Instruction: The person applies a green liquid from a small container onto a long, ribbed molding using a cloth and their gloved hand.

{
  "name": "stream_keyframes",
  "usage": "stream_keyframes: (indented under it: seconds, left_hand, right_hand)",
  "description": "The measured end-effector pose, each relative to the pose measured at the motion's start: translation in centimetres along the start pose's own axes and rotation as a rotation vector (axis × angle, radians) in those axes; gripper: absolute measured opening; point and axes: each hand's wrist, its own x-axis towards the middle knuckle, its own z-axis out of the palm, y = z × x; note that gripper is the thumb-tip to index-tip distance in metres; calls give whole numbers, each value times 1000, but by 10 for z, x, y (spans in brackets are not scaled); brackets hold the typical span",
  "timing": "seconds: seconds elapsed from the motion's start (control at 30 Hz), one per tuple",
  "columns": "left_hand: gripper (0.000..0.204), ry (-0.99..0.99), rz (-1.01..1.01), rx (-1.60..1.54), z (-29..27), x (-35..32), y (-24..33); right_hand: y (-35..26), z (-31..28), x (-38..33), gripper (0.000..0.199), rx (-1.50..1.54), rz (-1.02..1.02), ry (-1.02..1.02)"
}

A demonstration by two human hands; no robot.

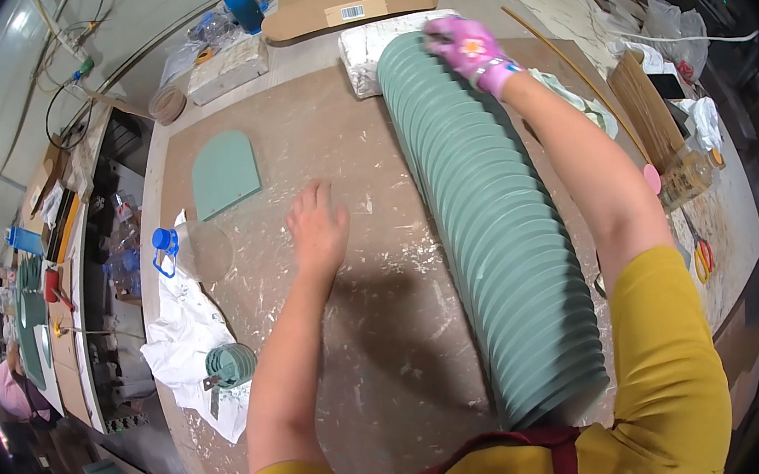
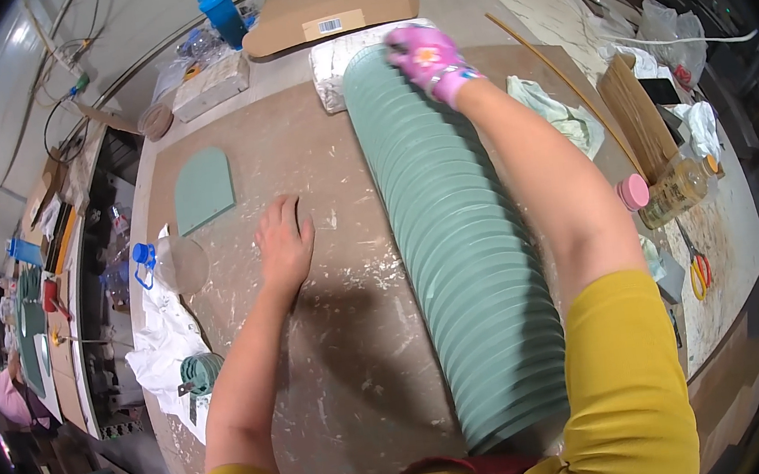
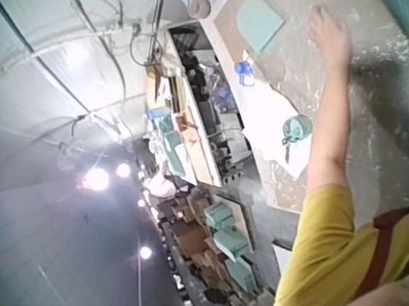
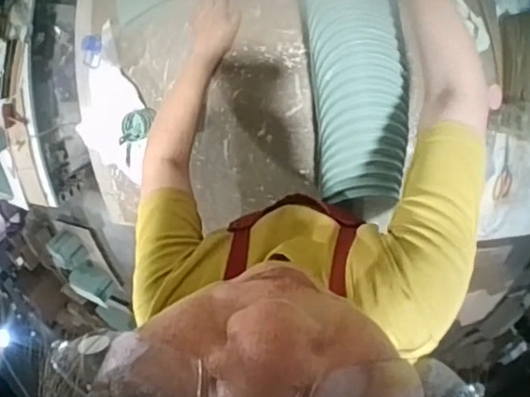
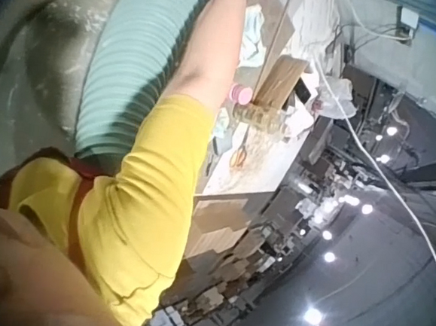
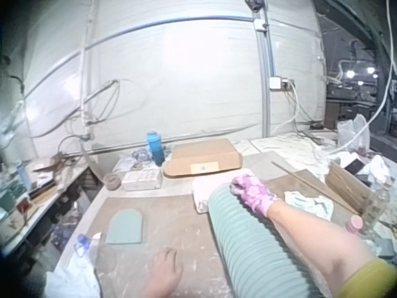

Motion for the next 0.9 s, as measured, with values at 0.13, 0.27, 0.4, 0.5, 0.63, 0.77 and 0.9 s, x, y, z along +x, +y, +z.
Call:
stream_keyframes:
  seconds: [0.13,0.27,0.4,0.5,0.63,0.77,0.9]
  left_hand:
    - [44,17,37,-25,4,2,3]
    - [44,14,24,0,2,0,4]
    - [43,17,37,-15,3,2,4]
    - [43,4,16,-8,3,1,1]
    - [43,17,31,-19,4,-5,-3]
    - [43,-4,14,-1,12,3,3]
    - [48,5,21,44,9,3,-3]
  right_hand:
    - [39,-19,-20,28,-47,198,-78]
    - [-3,-9,4,23,-15,-237,-108]
    - [-43,24,21,25,238,8,-407]
    - [-90,1,9,24,-59,-68,-490]
    - [-75,23,21,17,101,-36,-554]
    - [-29,24,31,6,-151,-517,-367]
    - [-64,31,22,15,-96,-292,-467]
